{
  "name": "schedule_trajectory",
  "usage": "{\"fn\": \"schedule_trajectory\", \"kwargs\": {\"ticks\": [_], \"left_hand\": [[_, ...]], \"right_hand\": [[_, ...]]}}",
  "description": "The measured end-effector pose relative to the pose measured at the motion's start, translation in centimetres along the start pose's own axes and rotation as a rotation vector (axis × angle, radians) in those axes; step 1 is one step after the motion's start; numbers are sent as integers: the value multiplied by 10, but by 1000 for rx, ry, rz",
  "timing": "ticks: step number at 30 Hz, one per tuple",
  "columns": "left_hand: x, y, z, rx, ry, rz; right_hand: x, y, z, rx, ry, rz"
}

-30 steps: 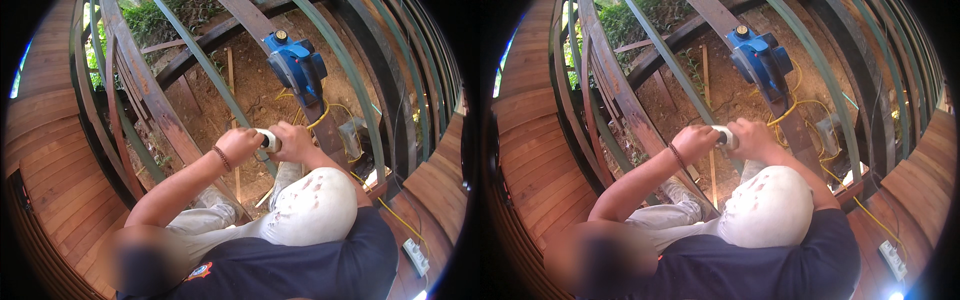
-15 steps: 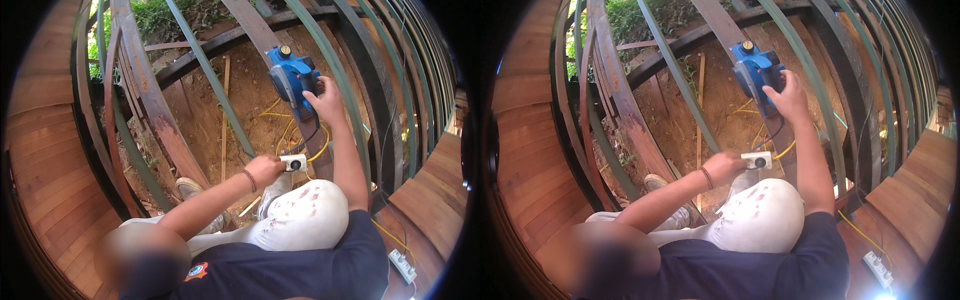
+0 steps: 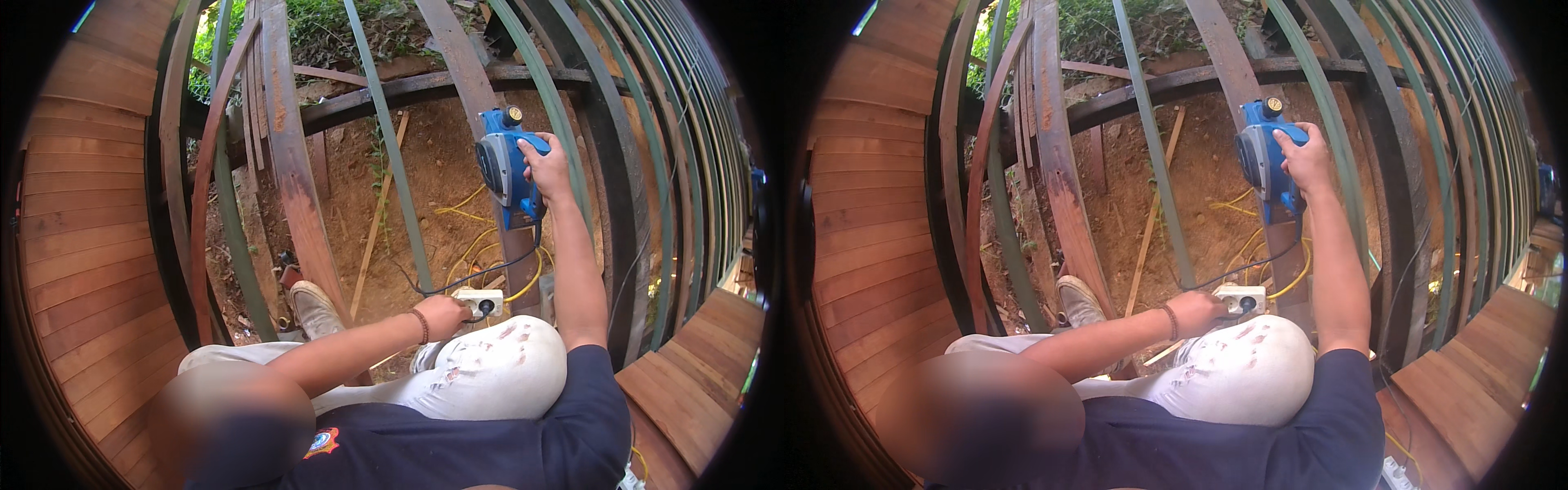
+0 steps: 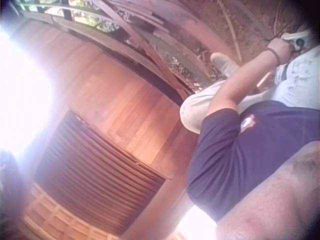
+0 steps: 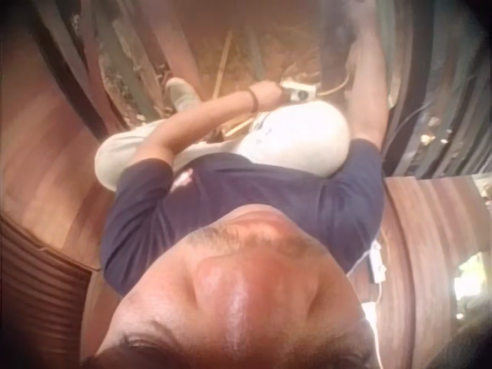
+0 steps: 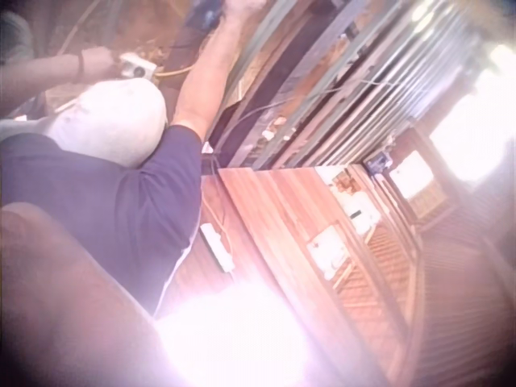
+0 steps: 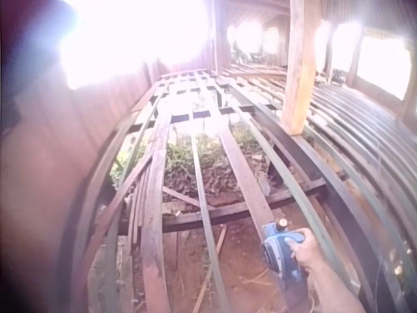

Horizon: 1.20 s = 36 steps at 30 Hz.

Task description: The person adjusts and prepares a blue electric planer, then sits on the floor and uses it to smooth a wooden beam in a partially constructed wooden structure.

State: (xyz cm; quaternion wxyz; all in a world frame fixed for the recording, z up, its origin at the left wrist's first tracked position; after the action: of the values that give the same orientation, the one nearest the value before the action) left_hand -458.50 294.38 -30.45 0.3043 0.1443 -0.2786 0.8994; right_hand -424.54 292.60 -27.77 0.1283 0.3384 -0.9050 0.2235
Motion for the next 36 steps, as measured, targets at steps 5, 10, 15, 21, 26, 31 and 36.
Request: {"fn": "schedule_trajectory", "kwargs": {"ticks": [5,10,15,21,26,31,36], "left_hand": [[-3,-3,-1,-11,-30,37],[-6,-7,-3,-9,-78,69],[-5,-6,-7,-27,-102,45],[-5,-7,-10,-15,-156,7],[-3,-8,-21,-32,-251,14],[1,5,-46,-65,-289,110],[7,6,-51,203,-389,121]], "right_hand": [[15,2,-21,36,-7,-6],[22,-4,-20,70,-7,-23],[33,-4,-27,90,-31,-1],[35,-5,-25,88,-26,-7],[39,-6,-29,39,-49,-4],[50,-5,-50,115,-59,-13],[57,-12,-62,164,-162,-38]]}}
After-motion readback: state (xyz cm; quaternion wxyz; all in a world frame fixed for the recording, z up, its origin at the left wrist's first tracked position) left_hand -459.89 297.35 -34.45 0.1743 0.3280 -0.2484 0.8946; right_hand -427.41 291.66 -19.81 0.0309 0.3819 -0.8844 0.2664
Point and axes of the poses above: each hand's wrist, its own x-axis away from the middle knuckle, its own y-axis out of the palm, z = x × y, the point moved 1 cm from there along -x, towards the middle knuckle, and after that the axes turned 14 degrees about -z, right-handed, at the moved point
